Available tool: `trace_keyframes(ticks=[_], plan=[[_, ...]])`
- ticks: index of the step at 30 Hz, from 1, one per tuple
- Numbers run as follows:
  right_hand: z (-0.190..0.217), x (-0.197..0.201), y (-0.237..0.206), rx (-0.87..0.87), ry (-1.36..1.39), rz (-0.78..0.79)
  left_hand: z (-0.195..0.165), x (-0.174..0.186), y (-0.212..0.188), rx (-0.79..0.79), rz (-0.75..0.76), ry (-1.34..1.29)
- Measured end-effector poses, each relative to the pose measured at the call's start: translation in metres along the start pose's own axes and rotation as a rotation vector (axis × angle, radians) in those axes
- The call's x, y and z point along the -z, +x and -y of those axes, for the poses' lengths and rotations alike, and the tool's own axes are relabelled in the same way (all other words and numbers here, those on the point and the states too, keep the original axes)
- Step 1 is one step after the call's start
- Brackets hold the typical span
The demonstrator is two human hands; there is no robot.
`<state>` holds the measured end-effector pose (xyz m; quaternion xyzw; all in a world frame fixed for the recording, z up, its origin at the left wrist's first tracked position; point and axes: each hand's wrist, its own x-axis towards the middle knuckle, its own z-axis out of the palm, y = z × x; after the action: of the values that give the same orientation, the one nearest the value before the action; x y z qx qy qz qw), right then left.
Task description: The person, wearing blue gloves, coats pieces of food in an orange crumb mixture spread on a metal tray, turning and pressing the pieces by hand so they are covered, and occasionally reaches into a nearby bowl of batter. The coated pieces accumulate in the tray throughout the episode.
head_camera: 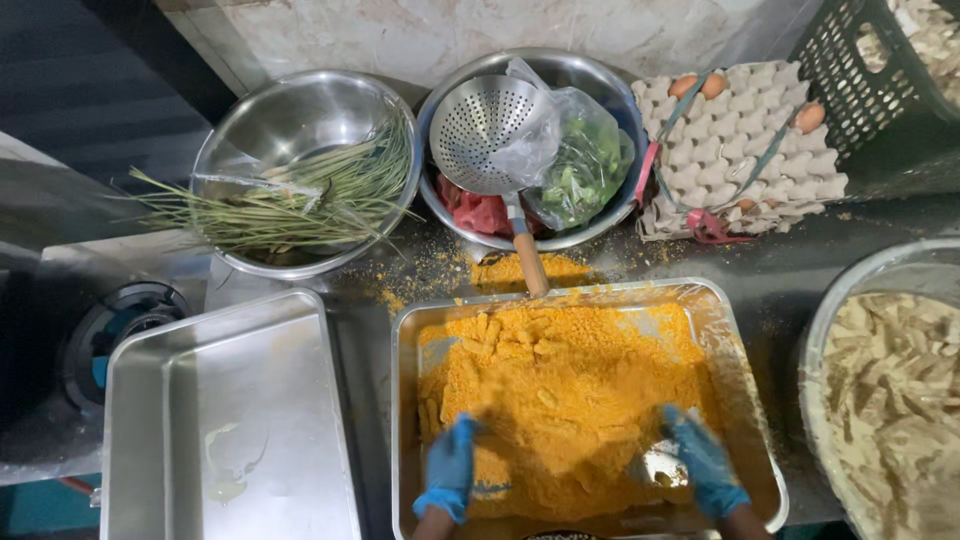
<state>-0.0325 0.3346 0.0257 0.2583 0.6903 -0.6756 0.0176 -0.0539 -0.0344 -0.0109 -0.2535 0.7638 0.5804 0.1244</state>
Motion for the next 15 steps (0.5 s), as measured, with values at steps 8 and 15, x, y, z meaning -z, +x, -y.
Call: trace_keyframes(ticks=[8,15], plan=[[0.059,-0.048,0.077,-0.056,-0.003,0.003,-0.04,0.013,0.072,-0.427,-0.234,0.067],[0.067,-0.127,0.067,-0.357,-0.108,0.444,-0.063,-0.021,0.072,-0.038,0.104,-0.081]])
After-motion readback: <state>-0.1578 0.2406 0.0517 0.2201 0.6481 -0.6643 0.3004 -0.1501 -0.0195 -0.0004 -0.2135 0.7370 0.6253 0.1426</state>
